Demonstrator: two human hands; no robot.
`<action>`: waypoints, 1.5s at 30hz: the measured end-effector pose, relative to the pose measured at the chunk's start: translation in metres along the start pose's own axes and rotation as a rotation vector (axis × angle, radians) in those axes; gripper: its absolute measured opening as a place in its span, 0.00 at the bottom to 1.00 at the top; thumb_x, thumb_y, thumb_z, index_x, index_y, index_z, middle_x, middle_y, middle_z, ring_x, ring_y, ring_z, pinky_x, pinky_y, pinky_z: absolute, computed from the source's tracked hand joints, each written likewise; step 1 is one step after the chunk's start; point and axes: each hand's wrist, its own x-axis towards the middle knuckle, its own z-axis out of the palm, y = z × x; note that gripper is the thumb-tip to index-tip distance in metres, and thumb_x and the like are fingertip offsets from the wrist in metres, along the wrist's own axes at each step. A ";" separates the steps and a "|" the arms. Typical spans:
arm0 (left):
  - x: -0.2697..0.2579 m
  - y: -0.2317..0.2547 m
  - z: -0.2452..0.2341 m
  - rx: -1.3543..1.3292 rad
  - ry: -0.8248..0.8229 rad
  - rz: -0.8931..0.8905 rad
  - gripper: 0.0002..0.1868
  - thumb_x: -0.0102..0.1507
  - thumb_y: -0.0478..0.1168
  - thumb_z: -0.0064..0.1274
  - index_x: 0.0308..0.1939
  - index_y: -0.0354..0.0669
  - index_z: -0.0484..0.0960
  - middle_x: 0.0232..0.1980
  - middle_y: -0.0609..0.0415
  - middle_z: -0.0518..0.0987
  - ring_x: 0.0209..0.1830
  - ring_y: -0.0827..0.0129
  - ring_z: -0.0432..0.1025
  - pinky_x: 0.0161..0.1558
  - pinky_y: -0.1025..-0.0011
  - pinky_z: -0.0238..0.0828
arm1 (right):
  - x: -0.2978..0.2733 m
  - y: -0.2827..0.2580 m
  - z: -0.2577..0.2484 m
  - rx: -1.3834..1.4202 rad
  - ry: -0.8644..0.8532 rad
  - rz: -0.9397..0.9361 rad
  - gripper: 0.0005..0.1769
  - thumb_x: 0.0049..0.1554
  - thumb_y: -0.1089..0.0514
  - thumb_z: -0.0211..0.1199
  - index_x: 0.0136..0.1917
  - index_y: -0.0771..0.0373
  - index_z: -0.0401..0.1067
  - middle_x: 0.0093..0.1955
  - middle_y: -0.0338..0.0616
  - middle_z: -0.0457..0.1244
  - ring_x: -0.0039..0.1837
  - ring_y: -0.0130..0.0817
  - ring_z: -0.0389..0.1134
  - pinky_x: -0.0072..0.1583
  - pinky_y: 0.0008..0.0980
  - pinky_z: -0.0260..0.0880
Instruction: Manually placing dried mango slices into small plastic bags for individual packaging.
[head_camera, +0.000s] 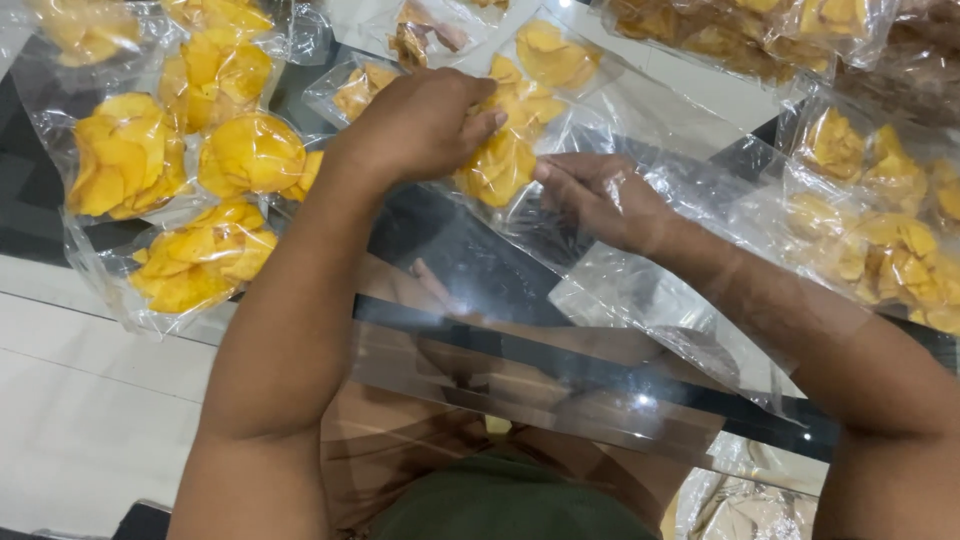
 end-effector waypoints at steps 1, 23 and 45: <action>0.001 0.000 0.002 -0.001 -0.001 0.000 0.28 0.72 0.51 0.40 0.70 0.37 0.72 0.64 0.37 0.77 0.61 0.38 0.69 0.52 0.44 0.65 | 0.002 0.007 0.001 0.001 0.000 0.001 0.26 0.68 0.40 0.49 0.34 0.55 0.68 0.30 0.35 0.57 0.33 0.28 0.57 0.37 0.28 0.58; 0.003 0.010 0.016 0.015 -0.242 0.012 0.34 0.74 0.48 0.30 0.81 0.41 0.43 0.85 0.42 0.34 0.84 0.51 0.32 0.77 0.51 0.37 | -0.001 0.064 0.000 -0.719 0.306 -0.631 0.23 0.66 0.49 0.62 0.69 0.64 0.68 0.67 0.59 0.64 0.67 0.55 0.64 0.63 0.55 0.69; 0.006 0.021 0.022 0.143 -0.140 0.027 0.40 0.72 0.52 0.41 0.82 0.42 0.42 0.84 0.41 0.32 0.84 0.49 0.29 0.75 0.38 0.32 | 0.011 0.069 -0.041 -0.750 -0.061 -0.453 0.40 0.69 0.36 0.24 0.86 0.59 0.33 0.87 0.46 0.21 0.87 0.41 0.21 0.83 0.51 0.17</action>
